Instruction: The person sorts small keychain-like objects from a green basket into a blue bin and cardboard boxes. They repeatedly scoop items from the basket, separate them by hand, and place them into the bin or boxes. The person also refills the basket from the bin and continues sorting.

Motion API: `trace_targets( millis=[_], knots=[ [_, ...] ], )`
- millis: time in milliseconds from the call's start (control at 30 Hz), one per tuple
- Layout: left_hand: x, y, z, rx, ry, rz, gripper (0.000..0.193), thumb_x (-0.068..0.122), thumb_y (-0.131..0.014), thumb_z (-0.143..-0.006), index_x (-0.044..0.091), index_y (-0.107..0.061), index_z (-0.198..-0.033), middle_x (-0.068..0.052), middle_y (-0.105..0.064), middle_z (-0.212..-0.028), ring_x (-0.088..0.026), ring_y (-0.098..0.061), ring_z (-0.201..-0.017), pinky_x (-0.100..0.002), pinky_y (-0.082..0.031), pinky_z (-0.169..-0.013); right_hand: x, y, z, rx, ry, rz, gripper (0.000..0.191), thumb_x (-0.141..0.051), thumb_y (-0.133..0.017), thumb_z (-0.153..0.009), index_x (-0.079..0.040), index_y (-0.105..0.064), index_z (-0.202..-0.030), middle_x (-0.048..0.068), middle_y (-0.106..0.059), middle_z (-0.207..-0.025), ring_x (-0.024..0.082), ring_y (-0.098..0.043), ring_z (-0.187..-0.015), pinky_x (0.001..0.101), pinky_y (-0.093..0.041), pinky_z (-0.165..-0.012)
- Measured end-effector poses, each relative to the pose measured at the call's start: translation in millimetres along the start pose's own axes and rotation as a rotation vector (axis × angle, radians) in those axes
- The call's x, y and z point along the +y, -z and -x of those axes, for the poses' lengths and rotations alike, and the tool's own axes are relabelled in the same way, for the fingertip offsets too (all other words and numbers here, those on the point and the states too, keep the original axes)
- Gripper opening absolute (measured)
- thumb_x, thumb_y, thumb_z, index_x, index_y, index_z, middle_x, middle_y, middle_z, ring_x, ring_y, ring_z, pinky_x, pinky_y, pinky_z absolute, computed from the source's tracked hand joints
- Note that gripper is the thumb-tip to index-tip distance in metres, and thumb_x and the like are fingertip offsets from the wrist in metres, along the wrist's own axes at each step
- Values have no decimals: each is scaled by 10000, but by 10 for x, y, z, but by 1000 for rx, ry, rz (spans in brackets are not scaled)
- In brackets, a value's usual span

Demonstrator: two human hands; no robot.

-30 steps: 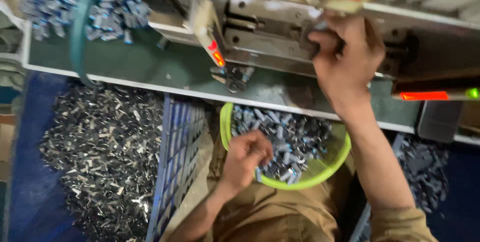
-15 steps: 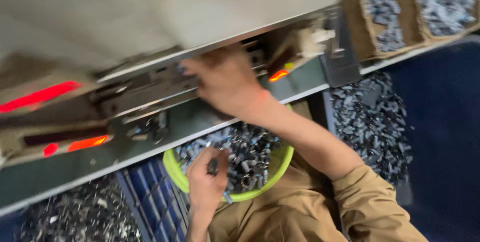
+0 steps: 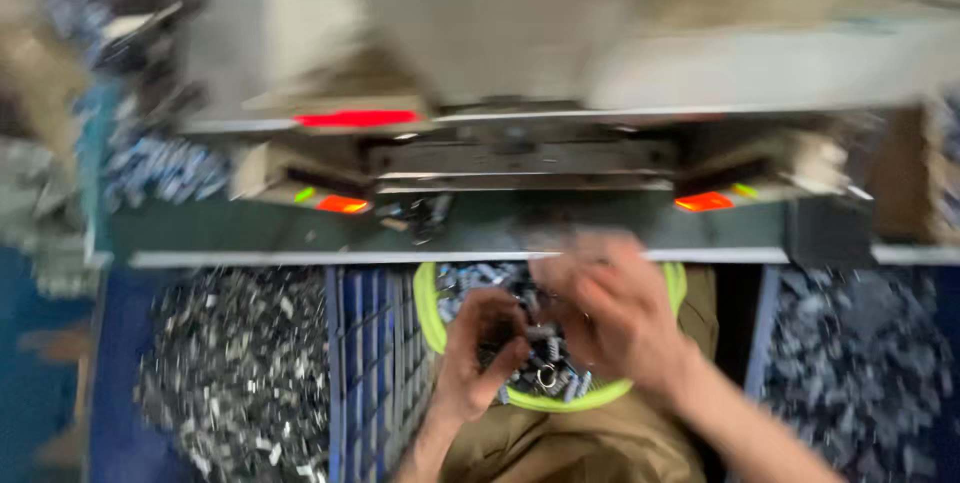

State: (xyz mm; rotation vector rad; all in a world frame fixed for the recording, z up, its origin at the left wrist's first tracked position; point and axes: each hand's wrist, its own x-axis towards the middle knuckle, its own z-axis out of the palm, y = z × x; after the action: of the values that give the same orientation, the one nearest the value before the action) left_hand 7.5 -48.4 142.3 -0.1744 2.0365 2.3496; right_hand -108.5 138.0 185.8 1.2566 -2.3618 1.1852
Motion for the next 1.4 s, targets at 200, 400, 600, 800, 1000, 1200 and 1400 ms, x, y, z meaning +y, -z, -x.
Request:
trace_targets(
  millis=[200,400,600,800,1000,1200,1400],
  knots=[
    [-70,-152,57,4,-69,44,478,59,-668,-866,32,-441,-1286,-36,-537,-1190,-103,-614,-904,-247,-541,-791,-304,-480,851,23,-999,-485,271,69,-726,-786,-3,-770,-1043,99,-781,-953,280,-781,-815,349,-615,-757],
    [-15,-86,-65,44,-182,-278,147,59,-744,-840,-2,-686,-961,-93,-704,-791,-163,-687,-679,-267,-516,-644,-175,-581,880,98,-530,-276,333,146,-719,-703,-1,-721,-1002,132,-749,-1060,150,-725,-966,271,-568,-825],
    [144,-26,-38,67,-292,-246,75,58,-692,-893,17,-669,-950,-125,-690,-785,-182,-698,-677,-282,-523,-640,-129,-734,885,284,-633,-752,442,177,-633,-870,-30,-457,-1219,208,-714,-1104,180,-710,-879,272,-605,-784],
    [103,363,160,11,-301,287,330,310,-672,-928,-11,-667,-1007,-140,-698,-828,-203,-690,-675,-309,-540,-621,-35,-827,795,539,-722,-1057,403,126,-639,-997,-59,-370,-1233,212,-704,-990,182,-685,-847,288,-588,-747],
    [-112,438,304,-414,-24,882,630,566,-641,-948,-51,-656,-1071,-169,-707,-897,-230,-682,-700,-330,-561,-622,204,-330,-19,416,-261,-340,358,148,-678,-947,-39,-440,-1137,195,-697,-966,196,-731,-869,320,-601,-685],
    [-253,228,231,-326,46,765,658,595,-665,-978,-54,-661,-1088,-141,-718,-899,-192,-674,-710,-296,-555,-657,583,-305,-908,322,-9,237,216,193,-652,-1006,-2,-597,-1083,137,-696,-1070,252,-733,-946,313,-640,-771],
    [-230,240,171,-183,31,250,365,335,-697,-979,-26,-708,-1024,-75,-712,-876,-123,-651,-742,-259,-508,-633,172,13,-1194,142,43,264,122,112,-731,-964,14,-659,-968,102,-750,-1106,307,-721,-959,418,-538,-839]
  ],
)
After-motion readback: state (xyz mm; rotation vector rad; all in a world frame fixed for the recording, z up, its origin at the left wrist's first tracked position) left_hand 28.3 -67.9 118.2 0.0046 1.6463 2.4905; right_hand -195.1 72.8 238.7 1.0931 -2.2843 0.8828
